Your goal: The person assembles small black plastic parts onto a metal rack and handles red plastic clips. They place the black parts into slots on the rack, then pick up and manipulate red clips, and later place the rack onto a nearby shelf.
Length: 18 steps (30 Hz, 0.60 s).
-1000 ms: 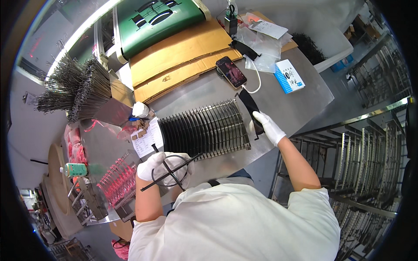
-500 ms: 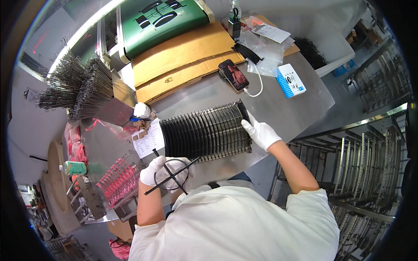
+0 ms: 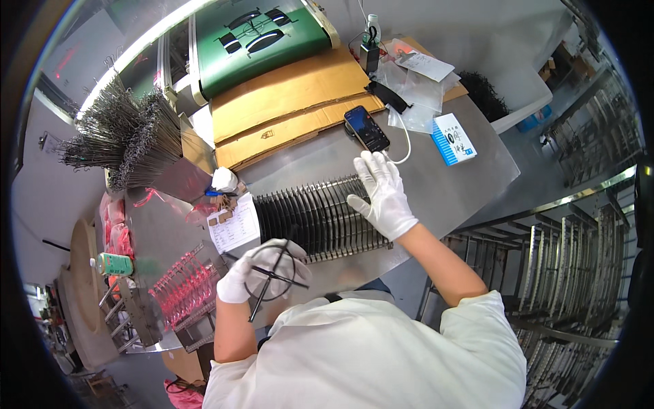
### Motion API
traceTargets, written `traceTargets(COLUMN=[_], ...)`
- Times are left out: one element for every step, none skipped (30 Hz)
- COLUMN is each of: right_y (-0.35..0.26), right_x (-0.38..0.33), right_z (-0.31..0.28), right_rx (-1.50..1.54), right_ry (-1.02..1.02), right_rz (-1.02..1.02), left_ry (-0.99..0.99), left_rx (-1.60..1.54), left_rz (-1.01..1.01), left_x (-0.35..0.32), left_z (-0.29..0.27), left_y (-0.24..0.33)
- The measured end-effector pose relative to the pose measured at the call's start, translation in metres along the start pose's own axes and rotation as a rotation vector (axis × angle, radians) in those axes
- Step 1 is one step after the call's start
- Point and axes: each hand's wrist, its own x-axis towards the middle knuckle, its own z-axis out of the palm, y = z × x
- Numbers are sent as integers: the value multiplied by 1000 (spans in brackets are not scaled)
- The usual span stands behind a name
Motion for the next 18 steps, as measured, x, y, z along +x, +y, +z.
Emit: traceTargets(right_y=[-15,-29,-43,-56,-66,-75,-83,-89,-87,-83,-79,-76,-78,-79,-79,-80,-79,-77], right_x=[6,10,10,8,8,6,2,-2,3,7,6,1,-6,-11,-12,-11,-9,-8], right_z=[-22,-42,-58,-70,-80,-85,-83,-86,-91,-95,-90,-87,-82,-80,-80,-81,-82,-85], right_rx=[148,471,827,1181,1275,1368,1233,1293,1263,1227,1195,1240,1290,1336,1267,1208,1148,1087], right_ry=[35,20,-141,-301,-434,-568,-540,-603,-757,-909,-965,-898,-837,-775,-710,-697,-683,-667], right_rz=[-24,-22,38,101,92,84,16,153,242,334,400,330,260,188,118,44,-30,-102], left_ry=[96,187,163,149,133,125,116,115,94,73,68,78,86,94,170,215,190,164], left_rx=[-59,-118,-173,-175,-175,-174,-173,-170,-148,-128,-109,-70,5,81,273,61,259,457], left_rz=[53,103,100,95,96,90,88,77,94,111,166,158,197,238,348,407,414,416], left_x=[1,1,1,3,4,4,7,12,10,12,15,17,20,24,30,30,30,32], left_z=[9,16,14,14,14,11,10,10,13,26,28,28,29,31,32,40,38,36], left_y=[2,2,6,3,0,-10,-18,-22,-23,-12,-14,-12,-11,-8,-4,-10,-3,7])
